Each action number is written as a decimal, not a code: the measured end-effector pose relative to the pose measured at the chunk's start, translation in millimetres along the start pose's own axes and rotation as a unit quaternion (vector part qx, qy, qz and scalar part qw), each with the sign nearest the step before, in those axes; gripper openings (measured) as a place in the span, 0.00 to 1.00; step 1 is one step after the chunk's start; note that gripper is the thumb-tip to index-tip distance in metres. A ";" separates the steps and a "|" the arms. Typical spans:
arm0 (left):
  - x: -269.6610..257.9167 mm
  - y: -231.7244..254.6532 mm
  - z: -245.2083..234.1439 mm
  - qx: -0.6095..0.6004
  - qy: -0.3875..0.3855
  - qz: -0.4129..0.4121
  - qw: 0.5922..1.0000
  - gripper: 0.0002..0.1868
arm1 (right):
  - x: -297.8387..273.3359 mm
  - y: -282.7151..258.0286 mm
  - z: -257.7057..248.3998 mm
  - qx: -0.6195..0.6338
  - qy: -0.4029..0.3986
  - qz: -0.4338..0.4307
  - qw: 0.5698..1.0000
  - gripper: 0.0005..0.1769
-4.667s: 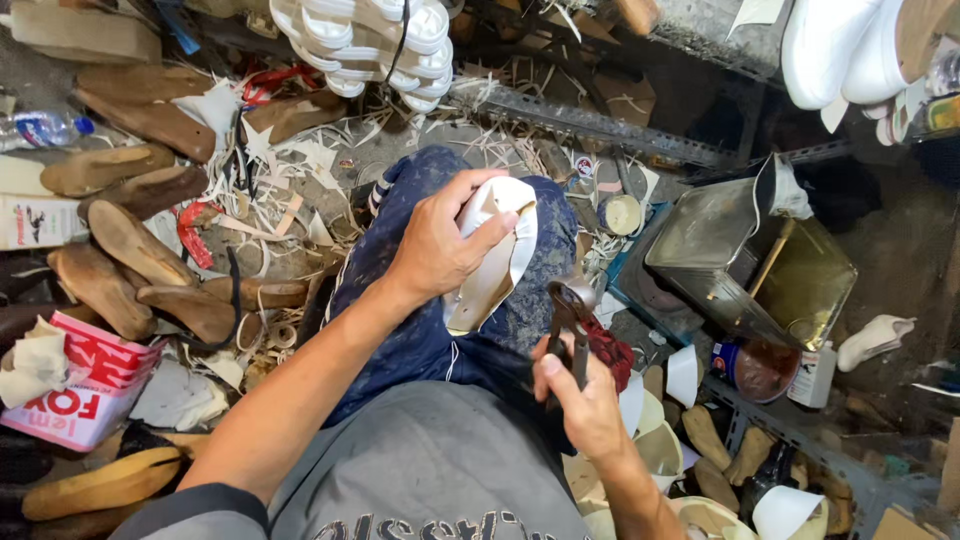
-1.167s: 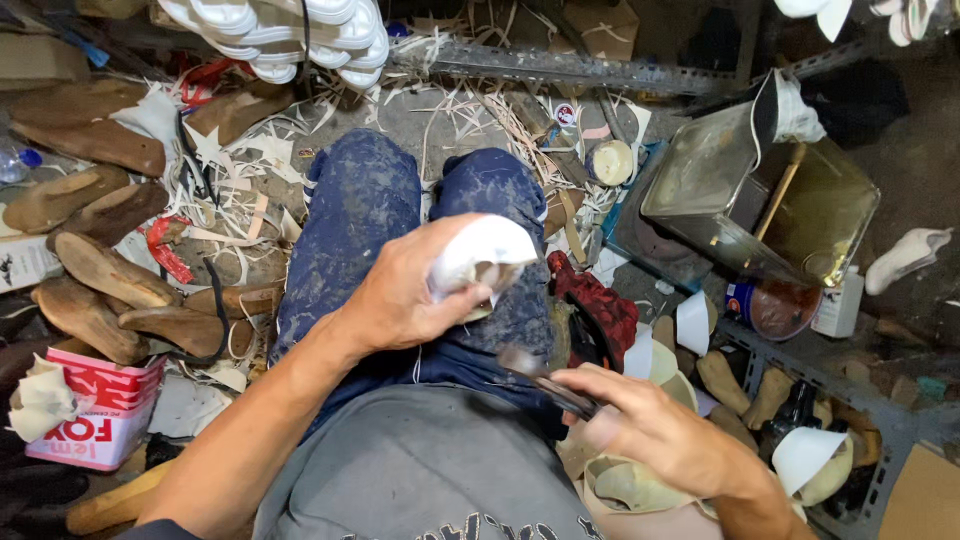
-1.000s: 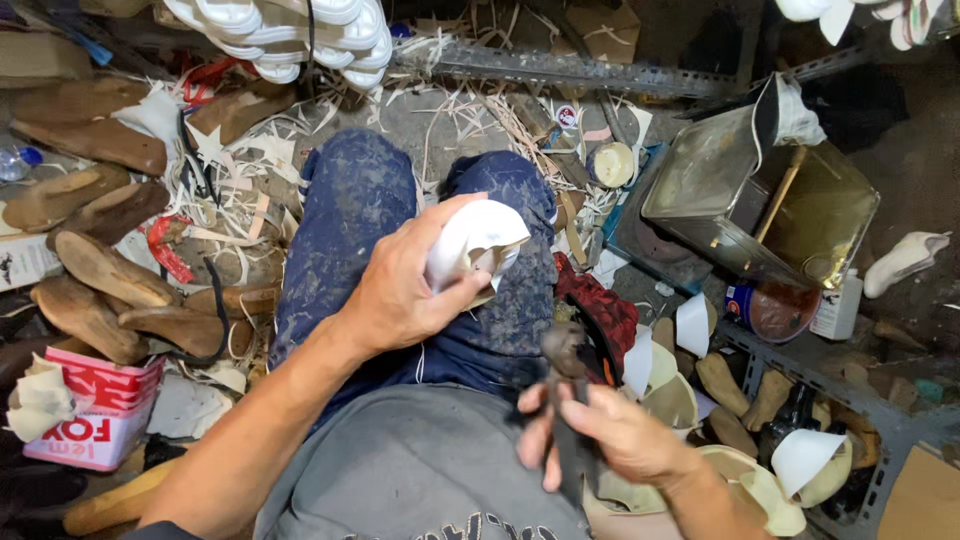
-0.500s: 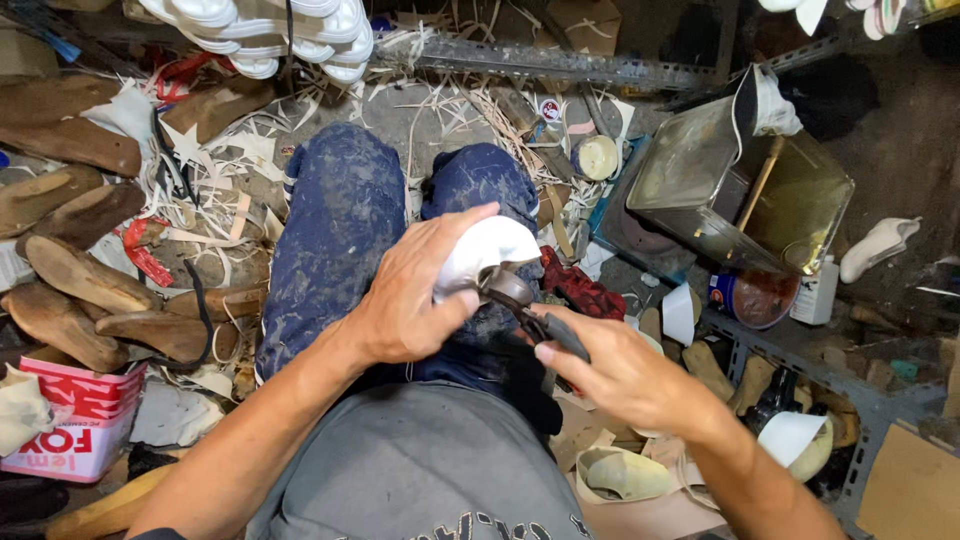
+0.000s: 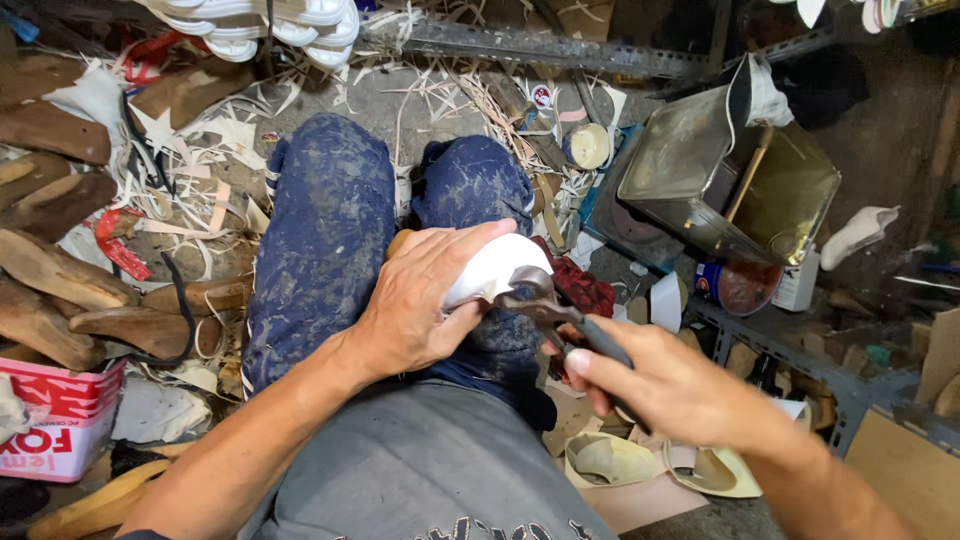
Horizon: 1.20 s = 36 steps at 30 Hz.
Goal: The person works on leather shoes by using pliers to pull and stretch white leather over a wooden shoe last and using a hammer to tap it into place.
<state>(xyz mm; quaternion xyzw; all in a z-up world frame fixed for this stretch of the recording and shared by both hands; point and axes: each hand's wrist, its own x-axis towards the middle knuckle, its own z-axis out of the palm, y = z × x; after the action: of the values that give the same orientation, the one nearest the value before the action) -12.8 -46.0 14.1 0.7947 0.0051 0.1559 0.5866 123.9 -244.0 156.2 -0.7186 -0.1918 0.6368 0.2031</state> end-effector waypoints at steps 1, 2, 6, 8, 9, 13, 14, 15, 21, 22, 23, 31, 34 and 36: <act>2.0 -0.1 -4.1 0.010 -0.017 0.004 1.000 0.38 | 1.0 2.2 9.5 -0.063 0.066 0.025 0.996 0.17; 3.6 0.0 -8.4 0.021 -0.033 0.007 0.999 0.37 | 2.3 4.0 18.6 -0.127 0.129 0.049 0.982 0.16; 6.3 -11.1 -10.7 -0.004 -0.028 -0.017 0.999 0.37 | 27.3 29.0 40.7 -0.152 0.197 -0.047 0.967 0.09; 7.9 -13.5 -12.6 -0.025 -0.036 -0.041 0.998 0.40 | 37.2 35.5 49.0 -0.161 0.267 -0.125 0.942 0.11; 7.8 -14.8 -13.5 -0.024 -0.035 -0.043 0.998 0.40 | 41.7 37.6 52.6 -0.160 0.265 -0.126 0.943 0.11; 8.8 -20.2 -12.3 -0.033 -0.026 -0.030 0.999 0.38 | 57.1 48.7 61.0 -0.144 0.328 -0.160 0.920 0.10; 8.6 -22.4 -12.9 -0.033 -0.027 -0.029 0.999 0.39 | 62.6 51.8 62.7 -0.135 0.337 -0.181 0.914 0.12; 7.1 -22.3 -11.9 -0.033 -0.025 -0.028 0.999 0.39 | 60.6 50.3 63.2 -0.137 0.337 -0.182 0.914 0.12; 0.9 -12.8 -4.8 -0.011 0.003 0.018 1.000 0.39 | 34.0 32.0 51.9 -0.142 0.278 -0.147 0.939 0.11; -0.2 -8.8 -3.0 -0.006 0.007 0.035 0.999 0.38 | 24.6 24.1 47.7 -0.125 0.240 -0.067 0.961 0.15; -1.4 -5.0 -0.9 -0.001 0.011 0.051 0.999 0.38 | 15.3 16.5 43.3 -0.106 0.200 0.014 0.974 0.20; -4.9 5.7 10.7 0.054 0.004 0.074 0.996 0.38 | -20.3 -9.1 27.9 -0.174 0.107 0.080 0.976 0.22; 1.1 -3.5 4.3 0.032 -0.005 0.065 0.997 0.36 | -0.9 24.7 44.4 -0.169 0.184 0.029 0.968 0.20; 2.5 -9.9 0.8 0.018 -0.014 0.055 0.998 0.37 | 16.9 53.2 56.2 -0.178 0.247 -0.027 0.952 0.19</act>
<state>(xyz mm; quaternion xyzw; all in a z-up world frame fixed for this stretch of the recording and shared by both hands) -8.5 -43.2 5.3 0.8066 -0.0437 0.1766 0.5624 70.9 -277.1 107.6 -0.8726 -0.2651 0.3890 0.1304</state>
